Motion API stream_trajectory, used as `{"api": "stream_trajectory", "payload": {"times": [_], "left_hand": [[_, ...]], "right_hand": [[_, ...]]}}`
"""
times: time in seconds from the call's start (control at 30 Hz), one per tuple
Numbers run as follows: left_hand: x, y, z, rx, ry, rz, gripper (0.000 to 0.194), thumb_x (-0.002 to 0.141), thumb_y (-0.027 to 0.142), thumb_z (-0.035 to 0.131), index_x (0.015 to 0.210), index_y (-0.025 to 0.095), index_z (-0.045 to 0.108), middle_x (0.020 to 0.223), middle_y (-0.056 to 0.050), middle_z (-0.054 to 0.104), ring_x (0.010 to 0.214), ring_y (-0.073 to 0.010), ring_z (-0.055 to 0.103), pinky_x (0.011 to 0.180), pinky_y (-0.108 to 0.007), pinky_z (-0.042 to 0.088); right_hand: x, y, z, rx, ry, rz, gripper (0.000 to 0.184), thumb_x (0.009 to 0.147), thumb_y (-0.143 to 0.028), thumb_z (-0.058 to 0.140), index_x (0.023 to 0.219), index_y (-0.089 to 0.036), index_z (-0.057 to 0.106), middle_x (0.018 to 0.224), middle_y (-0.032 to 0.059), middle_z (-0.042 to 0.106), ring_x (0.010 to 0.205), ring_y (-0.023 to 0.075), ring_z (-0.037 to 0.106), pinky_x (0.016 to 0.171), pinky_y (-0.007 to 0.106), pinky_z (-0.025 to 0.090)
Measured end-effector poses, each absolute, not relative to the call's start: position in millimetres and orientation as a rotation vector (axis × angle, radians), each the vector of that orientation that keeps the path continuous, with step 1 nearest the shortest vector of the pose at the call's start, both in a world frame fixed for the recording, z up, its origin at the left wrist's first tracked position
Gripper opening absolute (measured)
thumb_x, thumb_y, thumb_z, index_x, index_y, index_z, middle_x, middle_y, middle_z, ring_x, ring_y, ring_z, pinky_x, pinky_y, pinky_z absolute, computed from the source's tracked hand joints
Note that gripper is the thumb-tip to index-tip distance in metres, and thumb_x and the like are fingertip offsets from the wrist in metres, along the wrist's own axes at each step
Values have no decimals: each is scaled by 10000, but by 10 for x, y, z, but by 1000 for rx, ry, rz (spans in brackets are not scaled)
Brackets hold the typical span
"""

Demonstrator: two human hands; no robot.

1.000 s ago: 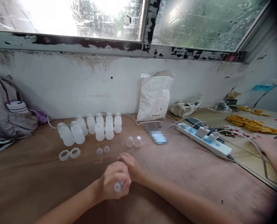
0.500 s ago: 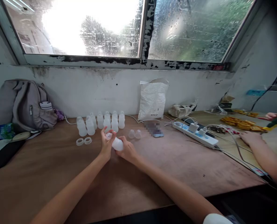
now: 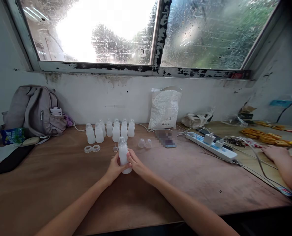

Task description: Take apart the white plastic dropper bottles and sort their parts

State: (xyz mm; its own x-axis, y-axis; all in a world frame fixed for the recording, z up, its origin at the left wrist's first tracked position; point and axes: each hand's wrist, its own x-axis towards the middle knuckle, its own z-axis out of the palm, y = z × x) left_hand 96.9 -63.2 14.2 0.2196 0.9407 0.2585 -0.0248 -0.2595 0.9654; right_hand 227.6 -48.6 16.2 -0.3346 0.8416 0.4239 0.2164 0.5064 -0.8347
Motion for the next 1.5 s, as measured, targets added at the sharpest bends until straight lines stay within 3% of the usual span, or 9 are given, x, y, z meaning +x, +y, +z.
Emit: {"api": "stream_trajectory", "payload": {"times": [0.07, 0.17, 0.33, 0.47, 0.7, 1.0, 1.23, 1.4, 1.5], "left_hand": [[943, -607, 143, 1525, 973, 1221, 544, 610, 350, 692, 1075, 124, 522, 1007, -88, 619, 935, -234, 562, 792, -325, 455], [902, -611, 150, 1630, 1087, 1185, 495, 616, 304, 674, 1062, 128, 551, 969, -69, 634, 888, -228, 571, 772, -318, 448], [886, -706, 215, 1885, 1192, 1099, 440, 607, 196, 628, 1042, 163, 573, 910, -31, 642, 818, -218, 581, 738, -304, 444], [910, -765, 228, 2002, 1205, 1146, 443, 616, 162, 591, 1056, 192, 564, 919, -27, 639, 813, -212, 586, 734, -295, 445], [903, -776, 203, 2141, 1169, 1186, 508, 599, 134, 590, 1101, 194, 541, 1021, -65, 611, 890, -230, 570, 796, -323, 435], [846, -693, 251, 1722, 1038, 984, 486, 521, 147, 667, 1004, 154, 615, 848, -12, 624, 764, -194, 544, 663, -252, 407], [822, -700, 272, 1312, 785, 743, 300, 541, 156, 637, 836, 107, 617, 670, -3, 559, 568, -116, 486, 514, -220, 370], [734, -685, 221, 1047, 514, 495, 409, 619, 268, 521, 965, 59, 579, 687, -77, 589, 496, -144, 538, 468, -249, 396], [715, -695, 221, 998, 442, 476, 485, 659, 322, 489, 1053, 46, 544, 698, -92, 595, 489, -163, 556, 466, -263, 403]], "right_hand": [[2301, -463, 225, -867, -1750, 980, 397, 866, -487, 280, 1000, -175, 487, 978, 67, 527, 905, 153, 501, 778, 289, 426], [2363, -403, 300, -857, -1563, 1102, 367, 823, -493, 395, 987, -178, 487, 842, 21, 528, 721, 113, 510, 616, 227, 429], [2489, -344, 373, -957, -1467, 1218, 333, 744, -505, 513, 779, -176, 479, 542, -66, 400, 388, 47, 316, 349, 180, 222], [2524, -360, 430, -1023, -1478, 1188, 353, 720, -510, 529, 647, -173, 452, 456, -81, 319, 377, 44, 253, 355, 188, 186], [2563, -303, 414, -1155, -1488, 1059, 380, 727, -491, 491, 543, -159, 471, 471, -42, 394, 393, 60, 311, 376, 212, 215], [2586, -280, 335, -1080, -1522, 964, 287, 758, -347, 413, 530, -186, 347, 492, -52, 319, 426, 69, 298, 402, 213, 216], [2612, -332, 316, -980, -1615, 743, 355, 800, -369, 362, 505, -195, 269, 486, -52, 243, 453, 78, 243, 430, 225, 203], [2628, -435, 362, -922, -1650, 588, 379, 857, -374, 287, 550, -181, 399, 498, -33, 355, 463, 93, 340, 458, 225, 266], [2693, -402, 393, -1004, -1533, 443, 332, 873, -363, 278, 705, -178, 496, 566, -22, 433, 510, 106, 399, 495, 222, 312]]}}
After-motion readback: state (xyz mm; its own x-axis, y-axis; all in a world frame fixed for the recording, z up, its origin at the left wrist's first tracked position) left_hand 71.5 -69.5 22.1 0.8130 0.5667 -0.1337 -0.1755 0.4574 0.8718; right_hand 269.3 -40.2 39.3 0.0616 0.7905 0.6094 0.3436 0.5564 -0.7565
